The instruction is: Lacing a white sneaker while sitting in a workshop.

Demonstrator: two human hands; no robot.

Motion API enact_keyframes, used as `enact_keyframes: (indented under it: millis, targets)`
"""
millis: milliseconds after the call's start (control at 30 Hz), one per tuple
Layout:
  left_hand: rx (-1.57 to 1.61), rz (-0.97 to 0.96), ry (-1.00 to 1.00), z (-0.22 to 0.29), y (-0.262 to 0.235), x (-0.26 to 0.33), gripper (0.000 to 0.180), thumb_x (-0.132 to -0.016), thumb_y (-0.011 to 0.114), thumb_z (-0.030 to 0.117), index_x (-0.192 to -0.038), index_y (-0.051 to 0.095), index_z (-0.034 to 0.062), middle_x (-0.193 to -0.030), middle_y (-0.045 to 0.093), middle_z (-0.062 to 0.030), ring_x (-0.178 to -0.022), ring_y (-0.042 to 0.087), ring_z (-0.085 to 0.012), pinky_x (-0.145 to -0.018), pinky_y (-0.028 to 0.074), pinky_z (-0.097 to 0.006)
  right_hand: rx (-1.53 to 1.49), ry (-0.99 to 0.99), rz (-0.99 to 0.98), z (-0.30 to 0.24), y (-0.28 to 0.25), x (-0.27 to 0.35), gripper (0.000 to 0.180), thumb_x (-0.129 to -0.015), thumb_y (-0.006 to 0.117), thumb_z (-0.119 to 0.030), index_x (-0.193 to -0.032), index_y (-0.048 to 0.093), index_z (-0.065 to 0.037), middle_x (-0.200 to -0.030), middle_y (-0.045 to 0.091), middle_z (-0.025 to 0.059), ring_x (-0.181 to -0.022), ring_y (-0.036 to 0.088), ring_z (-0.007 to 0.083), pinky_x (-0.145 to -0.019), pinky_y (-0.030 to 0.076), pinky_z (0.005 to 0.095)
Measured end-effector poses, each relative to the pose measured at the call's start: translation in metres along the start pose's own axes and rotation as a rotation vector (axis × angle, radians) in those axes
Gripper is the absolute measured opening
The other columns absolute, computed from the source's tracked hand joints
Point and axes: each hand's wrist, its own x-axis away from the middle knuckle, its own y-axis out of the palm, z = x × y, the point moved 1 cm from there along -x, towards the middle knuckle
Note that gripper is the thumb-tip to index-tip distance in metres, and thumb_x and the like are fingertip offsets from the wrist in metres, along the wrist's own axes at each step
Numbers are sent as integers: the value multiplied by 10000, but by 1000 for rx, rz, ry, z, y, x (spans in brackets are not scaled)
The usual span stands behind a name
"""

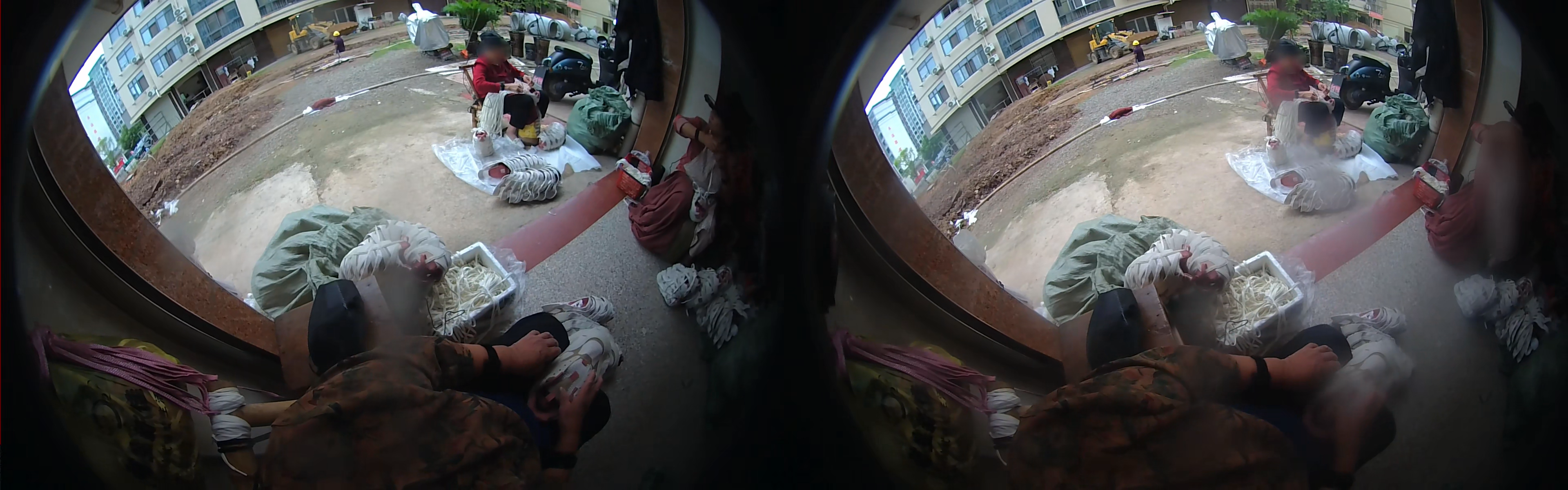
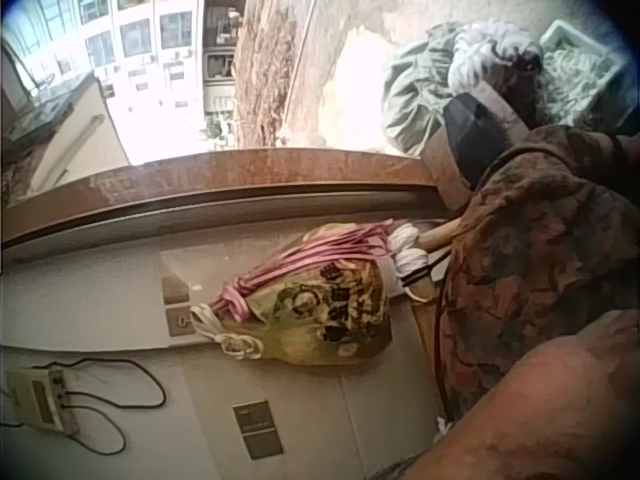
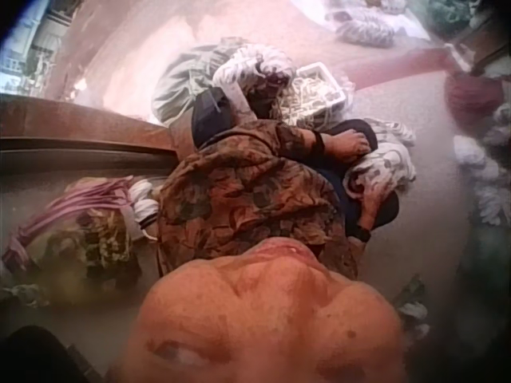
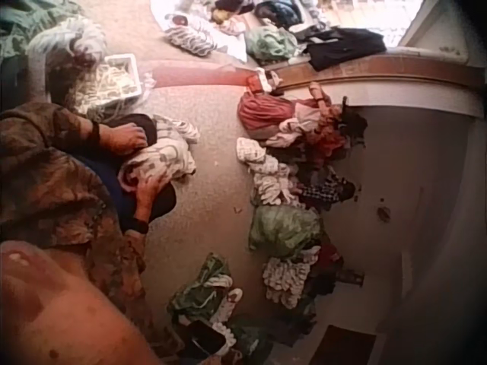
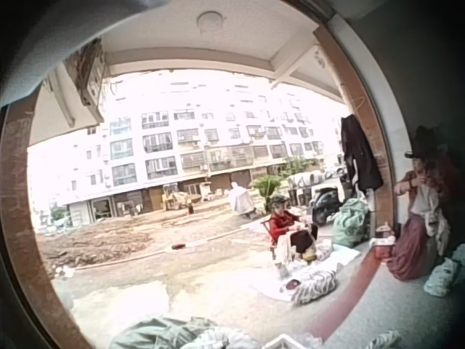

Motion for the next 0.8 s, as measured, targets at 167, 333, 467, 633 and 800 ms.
enact_keyframes:
  millis: [167,333,467,633,800]
  targets:
    - [28,45,21,-4,4,2,293,-731,583,158,-1016,607,92,-1060,588,-57,-1073,520,-251,-837,409,-406,27,0,12,-12,-3,2,857,-739,670,-128,-1439,191,-8,-1471,151,297,-1373,179,442,-1114,193,475]
    - [9,20,-20,-5,6,0,199,-715,598,178,-896,634,103,-1017,581,-51,-1039,516,-243,-814,402,-407,99,52,-49,-23,-10,5,812,-783,642,-131,-1438,181,4,-1471,146,307,-1375,176,437,-1115,196,470]
    - [7,-4,18,-2,7,-9,169,-707,603,191,-842,634,95,-976,572,-49,-1016,517,-241,-802,402,-398,121,-2,-43,-23,-11,7,778,-812,612,-132,-1433,172,24,-1474,134,308,-1378,169,436,-1119,187,469]
    - [110,-106,-4,4,15,-24,294,-802,577,279,-996,589,59,-1006,566,-102,-1008,528,-278,-823,415,-411,67,-16,-53,-13,-7,4,739,-836,574,-146,-1429,171,34,-1477,127,303,-1378,166,436,-1124,174,470]
    - [175,21,75,14,32,-27,500,-867,539,334,-1216,473,-18,-1209,501,-215,-1144,481,-360,-967,377,-435,23,56,39,-4,8,-8,720,-843,565,-171,-1419,186,37,-1466,152,301,-1374,174,439,-1119,182,480]
